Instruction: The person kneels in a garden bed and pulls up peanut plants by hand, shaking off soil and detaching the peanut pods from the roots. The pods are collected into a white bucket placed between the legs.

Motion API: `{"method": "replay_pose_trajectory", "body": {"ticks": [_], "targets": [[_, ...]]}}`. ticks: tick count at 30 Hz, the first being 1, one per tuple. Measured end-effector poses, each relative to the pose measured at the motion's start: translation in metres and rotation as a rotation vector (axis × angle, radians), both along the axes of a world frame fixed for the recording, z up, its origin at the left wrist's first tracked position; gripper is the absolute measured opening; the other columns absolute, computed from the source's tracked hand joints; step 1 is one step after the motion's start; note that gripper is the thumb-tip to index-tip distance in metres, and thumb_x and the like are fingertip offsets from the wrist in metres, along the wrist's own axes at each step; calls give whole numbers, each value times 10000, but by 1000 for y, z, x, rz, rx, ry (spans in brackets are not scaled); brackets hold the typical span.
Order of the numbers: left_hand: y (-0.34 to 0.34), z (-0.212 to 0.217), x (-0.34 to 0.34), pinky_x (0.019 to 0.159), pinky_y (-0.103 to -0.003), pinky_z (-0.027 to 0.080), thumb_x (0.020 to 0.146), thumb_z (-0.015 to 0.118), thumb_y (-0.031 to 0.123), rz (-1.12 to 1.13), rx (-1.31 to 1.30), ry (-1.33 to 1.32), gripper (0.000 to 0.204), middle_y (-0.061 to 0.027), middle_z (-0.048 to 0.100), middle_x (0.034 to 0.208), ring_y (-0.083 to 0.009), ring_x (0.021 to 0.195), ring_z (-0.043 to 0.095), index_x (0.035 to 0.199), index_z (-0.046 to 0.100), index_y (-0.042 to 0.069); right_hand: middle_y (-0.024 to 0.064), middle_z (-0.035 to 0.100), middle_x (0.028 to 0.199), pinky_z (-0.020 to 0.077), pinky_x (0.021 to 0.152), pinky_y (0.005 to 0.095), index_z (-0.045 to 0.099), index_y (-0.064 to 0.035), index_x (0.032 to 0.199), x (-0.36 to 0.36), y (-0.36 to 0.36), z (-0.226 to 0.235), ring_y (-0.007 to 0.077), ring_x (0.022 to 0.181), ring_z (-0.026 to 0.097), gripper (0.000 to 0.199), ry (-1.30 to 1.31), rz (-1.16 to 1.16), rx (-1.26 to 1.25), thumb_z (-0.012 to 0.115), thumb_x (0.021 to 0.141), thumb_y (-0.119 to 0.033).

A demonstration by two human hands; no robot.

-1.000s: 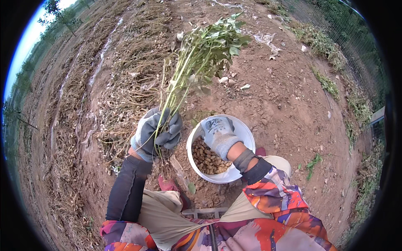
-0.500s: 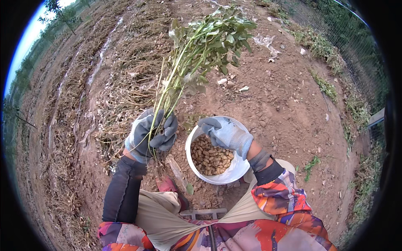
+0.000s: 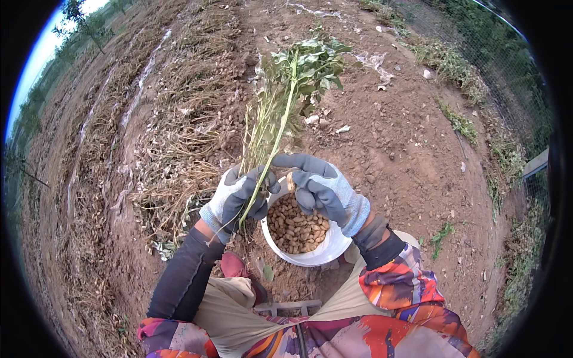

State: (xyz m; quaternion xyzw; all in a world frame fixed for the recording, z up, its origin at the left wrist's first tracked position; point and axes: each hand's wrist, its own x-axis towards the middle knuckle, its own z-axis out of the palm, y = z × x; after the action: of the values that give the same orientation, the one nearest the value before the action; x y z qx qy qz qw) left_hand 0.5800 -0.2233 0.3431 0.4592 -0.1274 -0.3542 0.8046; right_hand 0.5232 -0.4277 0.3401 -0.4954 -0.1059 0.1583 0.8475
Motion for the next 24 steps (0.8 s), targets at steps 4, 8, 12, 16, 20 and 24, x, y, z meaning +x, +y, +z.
{"method": "replay_pose_trajectory", "body": {"ticks": [4, 8, 12, 16, 20, 24], "targets": [[-10, 1, -2, 398, -204, 409, 701, 770, 211, 66, 303, -3, 429, 9, 572, 786, -71, 538, 526, 1023, 532, 58, -52, 479, 681, 353, 507, 164, 360, 16, 1318, -2, 14, 3, 36, 540, 429, 482, 48, -90, -40, 485, 885, -156], [-17, 0, -5, 369, -203, 346, 738, 708, 119, 133, 403, -81, 247, 21, 517, 618, -70, 415, 452, 907, 539, 59, -42, 500, 718, 354, 491, 157, 338, 21, 1327, -3, 17, 3, 35, 545, 445, 495, 57, -102, -82, 484, 876, -121], [-14, 3, -3, 387, -210, 390, 701, 766, 168, -3, 402, -34, 384, 12, 560, 728, -69, 492, 493, 984, 538, 43, -35, 512, 715, 370, 481, 173, 422, 7, 1265, 1, 2, -7, 37, 538, 445, 413, 55, -215, -147, 489, 869, -90], [-19, 14, -11, 380, -210, 376, 744, 732, 176, -47, 374, 10, 346, 16, 562, 705, -53, 440, 452, 1010, 564, 33, -31, 531, 726, 386, 482, 187, 529, 3, 1140, 8, -20, -10, 46, 542, 452, 287, 159, -525, -442, 488, 861, -53], [-10, 2, -8, 341, -202, 324, 798, 657, 420, -171, 36, 99, 477, -64, 587, 753, -52, 393, 413, 1033, 551, 18, -22, 535, 676, 386, 459, 198, 577, -10, 1039, 5, -21, -15, 58, 520, 456, 195, 159, -419, -326, 491, 879, -81], [-8, -11, -5, 298, -200, 282, 878, 541, 404, -228, -300, 172, 338, -102, 555, 755, -49, 337, 340, 794, 491, 81, -6, 513, 610, 393, 448, 210, 580, -29, 999, 4, -14, -8, 71, 496, 464, 171, 274, -300, -326, 495, 896, -136]]}}
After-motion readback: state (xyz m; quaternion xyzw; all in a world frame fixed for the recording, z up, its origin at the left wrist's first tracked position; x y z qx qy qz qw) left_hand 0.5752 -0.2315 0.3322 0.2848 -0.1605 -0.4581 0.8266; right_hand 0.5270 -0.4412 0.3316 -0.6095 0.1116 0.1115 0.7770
